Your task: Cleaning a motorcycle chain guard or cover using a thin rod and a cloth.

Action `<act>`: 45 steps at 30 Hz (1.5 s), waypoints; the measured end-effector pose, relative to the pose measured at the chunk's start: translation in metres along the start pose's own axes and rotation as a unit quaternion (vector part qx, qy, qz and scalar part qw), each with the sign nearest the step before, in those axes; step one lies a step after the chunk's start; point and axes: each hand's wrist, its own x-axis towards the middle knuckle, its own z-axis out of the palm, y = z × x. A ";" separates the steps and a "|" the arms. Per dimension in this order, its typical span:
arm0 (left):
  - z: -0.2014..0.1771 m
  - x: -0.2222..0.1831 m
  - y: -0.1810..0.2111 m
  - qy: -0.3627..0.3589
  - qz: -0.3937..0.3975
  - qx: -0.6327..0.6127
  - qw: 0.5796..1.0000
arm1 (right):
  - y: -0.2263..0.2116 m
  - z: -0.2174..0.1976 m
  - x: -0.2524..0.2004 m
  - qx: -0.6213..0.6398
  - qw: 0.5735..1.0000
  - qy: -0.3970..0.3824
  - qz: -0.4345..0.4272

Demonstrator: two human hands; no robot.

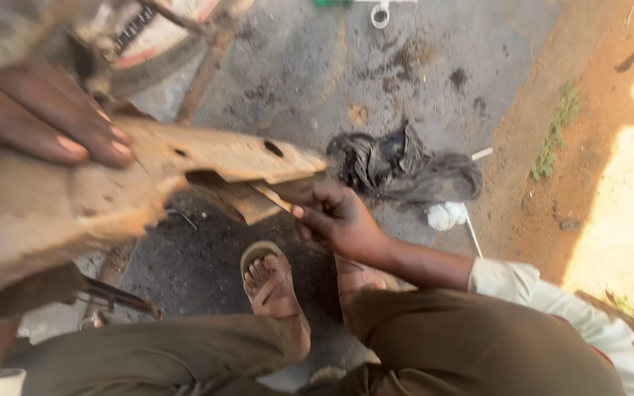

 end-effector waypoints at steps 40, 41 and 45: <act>0.018 -0.032 -0.019 -0.022 -0.022 -0.052 0.998 | 0.051 -0.038 -0.027 -0.416 0.892 0.070 -0.163; 0.017 -0.031 -0.024 0.012 -0.021 -0.058 0.998 | 0.060 -0.049 -0.019 -0.445 0.876 0.057 -0.176; 0.006 0.010 -0.010 0.047 0.025 -0.072 0.996 | 0.123 -0.105 -0.002 -0.521 0.846 0.049 -0.107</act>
